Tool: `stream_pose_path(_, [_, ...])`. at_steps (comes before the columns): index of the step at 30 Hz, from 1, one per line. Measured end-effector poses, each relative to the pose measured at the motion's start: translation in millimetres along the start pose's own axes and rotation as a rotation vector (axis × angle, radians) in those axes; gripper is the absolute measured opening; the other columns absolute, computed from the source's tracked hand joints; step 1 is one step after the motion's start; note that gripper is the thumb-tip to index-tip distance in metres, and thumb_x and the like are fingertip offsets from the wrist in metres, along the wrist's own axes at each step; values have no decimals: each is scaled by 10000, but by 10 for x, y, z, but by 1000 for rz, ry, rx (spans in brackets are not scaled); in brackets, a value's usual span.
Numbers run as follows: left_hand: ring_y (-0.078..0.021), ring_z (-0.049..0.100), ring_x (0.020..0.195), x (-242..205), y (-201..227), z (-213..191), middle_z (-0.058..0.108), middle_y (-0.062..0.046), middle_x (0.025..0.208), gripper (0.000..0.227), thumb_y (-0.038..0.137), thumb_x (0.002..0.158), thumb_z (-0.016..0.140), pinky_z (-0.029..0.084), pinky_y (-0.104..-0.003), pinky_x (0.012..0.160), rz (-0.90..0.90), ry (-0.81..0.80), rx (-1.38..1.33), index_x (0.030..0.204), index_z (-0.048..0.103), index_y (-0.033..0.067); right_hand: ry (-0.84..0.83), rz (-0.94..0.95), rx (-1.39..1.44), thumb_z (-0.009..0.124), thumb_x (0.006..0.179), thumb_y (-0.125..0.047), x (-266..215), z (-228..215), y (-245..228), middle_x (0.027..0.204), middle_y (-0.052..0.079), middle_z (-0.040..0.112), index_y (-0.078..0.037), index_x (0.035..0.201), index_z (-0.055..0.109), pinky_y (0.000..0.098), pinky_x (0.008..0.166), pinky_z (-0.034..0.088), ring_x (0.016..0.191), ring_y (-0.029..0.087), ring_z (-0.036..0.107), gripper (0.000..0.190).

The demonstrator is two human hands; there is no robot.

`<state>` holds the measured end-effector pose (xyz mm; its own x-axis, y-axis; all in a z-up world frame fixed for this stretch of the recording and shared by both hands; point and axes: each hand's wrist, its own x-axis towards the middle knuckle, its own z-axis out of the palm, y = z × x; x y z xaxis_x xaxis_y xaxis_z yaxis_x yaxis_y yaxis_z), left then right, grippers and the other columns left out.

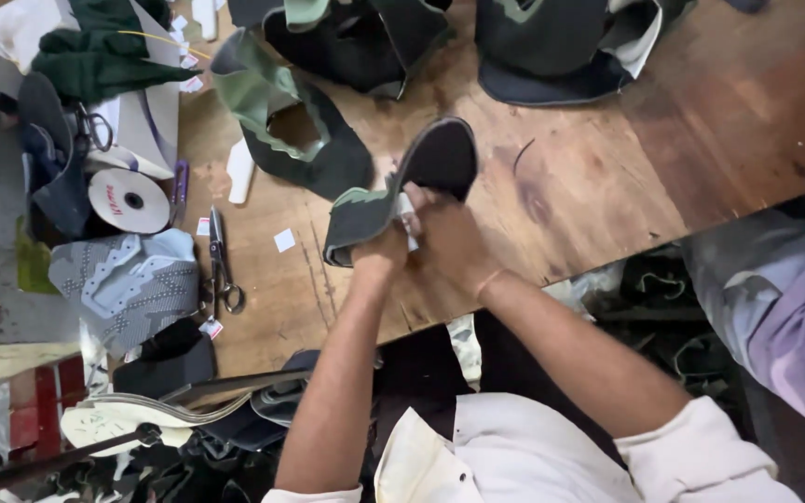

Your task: Inspecting and manually handling various shoe upper components on a manufacturing workbench.

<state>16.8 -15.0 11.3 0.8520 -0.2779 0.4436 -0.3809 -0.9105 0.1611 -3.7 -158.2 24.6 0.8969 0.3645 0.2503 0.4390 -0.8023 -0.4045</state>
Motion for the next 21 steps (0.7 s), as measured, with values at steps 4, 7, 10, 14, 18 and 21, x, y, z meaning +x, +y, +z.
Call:
stream_pose_path(4, [-343, 678, 744, 127, -92, 64, 711, -163, 818, 257, 270, 991, 600, 500, -487, 677, -200, -158, -220, 891, 718, 64, 93, 66, 44, 725, 769, -198, 4, 339, 56, 1197, 195, 633, 46, 1322, 594, 450, 945, 504, 1093, 366, 623, 618])
stream_pose_path(7, [-353, 660, 709, 205, 3, -117, 689, -182, 786, 275, 317, 951, 665, 494, -483, 637, -221, -213, -156, 903, 710, 50, 68, 123, 16, 746, 752, -236, 139, 432, 85, 1195, 194, 631, 10, 1224, 633, 467, 981, 489, 1125, 364, 612, 544])
stream_pose_path(10, [-367, 645, 659, 197, 7, -216, 673, -192, 731, 301, 290, 783, 695, 491, -485, 575, -87, -178, -49, 963, 713, 50, -20, 211, 37, 746, 768, -263, 170, 355, 16, 1171, 191, 638, -37, 1119, 664, 485, 996, 472, 1129, 371, 598, 426])
stream_pose_path(14, [-328, 667, 754, -3, -283, 248, 695, -165, 836, 177, 212, 854, 653, 513, -479, 703, 13, -206, 53, 969, 722, 97, 162, 151, 99, 723, 737, -187, 52, 453, -6, 1090, 219, 659, -9, 1080, 669, 506, 874, 481, 1034, 414, 603, 389])
stream_pose_path(18, [-361, 667, 786, -114, -427, 455, 698, -192, 864, 247, 194, 895, 608, 512, -492, 707, 23, -136, 30, 1045, 706, 23, 238, 145, 216, 705, 737, -161, 51, 719, 182, 998, 229, 676, 19, 1092, 652, 522, 831, 491, 955, 424, 631, 402])
stream_pose_path(21, [-395, 666, 818, -81, -464, 505, 702, -220, 892, 317, 175, 936, 564, 510, -505, 712, 52, -50, 13, 1120, 690, -50, 22, 278, 231, 700, 826, -236, 123, 820, 360, 951, 214, 691, -16, 1048, 667, 514, 871, 516, 945, 401, 664, 314])
